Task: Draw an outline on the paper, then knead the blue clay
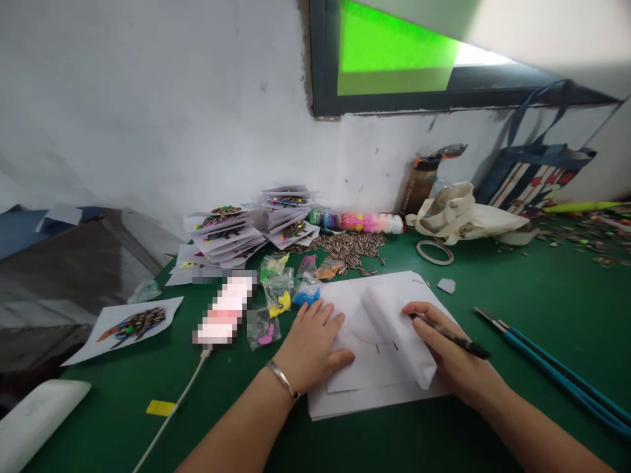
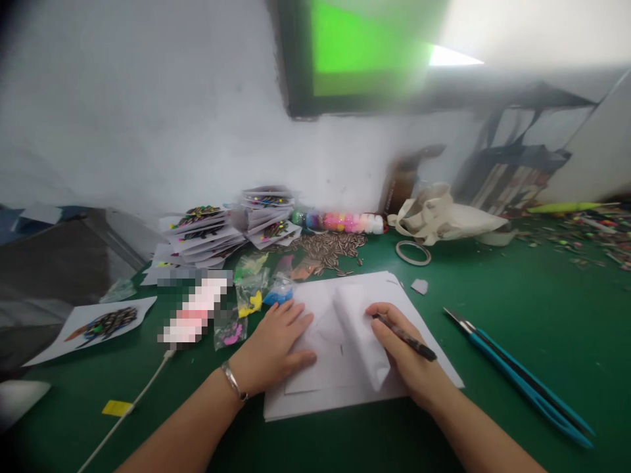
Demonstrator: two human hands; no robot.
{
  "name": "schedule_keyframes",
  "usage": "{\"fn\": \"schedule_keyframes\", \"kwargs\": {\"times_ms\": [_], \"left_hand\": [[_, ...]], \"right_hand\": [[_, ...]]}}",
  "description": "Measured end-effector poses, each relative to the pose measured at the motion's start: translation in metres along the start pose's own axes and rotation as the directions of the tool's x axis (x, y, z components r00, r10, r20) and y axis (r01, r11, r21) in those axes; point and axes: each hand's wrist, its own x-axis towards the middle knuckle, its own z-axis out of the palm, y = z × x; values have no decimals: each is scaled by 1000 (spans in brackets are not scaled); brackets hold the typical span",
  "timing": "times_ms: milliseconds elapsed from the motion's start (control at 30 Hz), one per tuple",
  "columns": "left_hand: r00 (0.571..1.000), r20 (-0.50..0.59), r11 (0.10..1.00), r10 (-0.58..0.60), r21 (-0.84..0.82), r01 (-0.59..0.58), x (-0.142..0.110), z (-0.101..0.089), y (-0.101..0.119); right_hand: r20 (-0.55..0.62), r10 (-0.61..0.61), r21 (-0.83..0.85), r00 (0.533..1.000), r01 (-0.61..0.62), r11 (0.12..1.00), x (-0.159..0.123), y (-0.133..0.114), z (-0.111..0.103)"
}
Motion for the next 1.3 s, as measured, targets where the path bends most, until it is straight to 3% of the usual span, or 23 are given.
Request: {"fn": "schedule_keyframes", "kwargs": {"times_ms": [133, 333, 400, 467, 567, 733, 833, 933, 1000, 1067, 1300], "left_hand": [[1000, -10, 1000, 1, -7, -1, 0, 1, -1], [1000, 4, 1000, -10, -10, 10, 0, 0, -2], [1000, 13, 1000, -8, -12, 8, 0, -1, -1], [1000, 2, 1000, -12, -14, 12, 1, -1, -2], [1000, -22, 1000, -19, -11, 19, 3, 1, -5], [1000, -19, 1000, 9, 9, -9, 6, 1, -7], [1000, 15, 999, -4, 35, 3, 6, -1, -6], [999, 46, 998, -12, 58, 9, 6, -2, -5], [999, 50, 998, -15, 53, 13, 5, -3, -4], [999, 47, 999, -19, 40, 17, 3, -3, -3], [1000, 14, 1000, -1, -21, 2, -2, -2, -2]], "right_hand": [[-100, -26, -77, 995, 18, 997, 4, -1, 4], [-165, -33, -149, 986, 8, 989, 11, 5, -8], [-207, 17, -78, 978, -34, 996, 14, 5, -13], [-255, 55, 103, 965, -29, 994, 20, 5, -17], [-364, 30, 421, 931, 135, 897, 28, 8, -27], [-418, 45, 431, 907, 154, 889, 32, 13, -41], [-389, -14, 280, 921, 132, 951, 30, 16, -41], [-306, -188, -145, 933, 150, 978, 28, 22, -40], [-201, -299, -431, 933, 190, 882, 27, 28, -39], [-99, -336, -586, 937, 218, 780, 25, 35, -40], [75, -358, -756, 931, 287, 588, 28, 44, -41]]}}
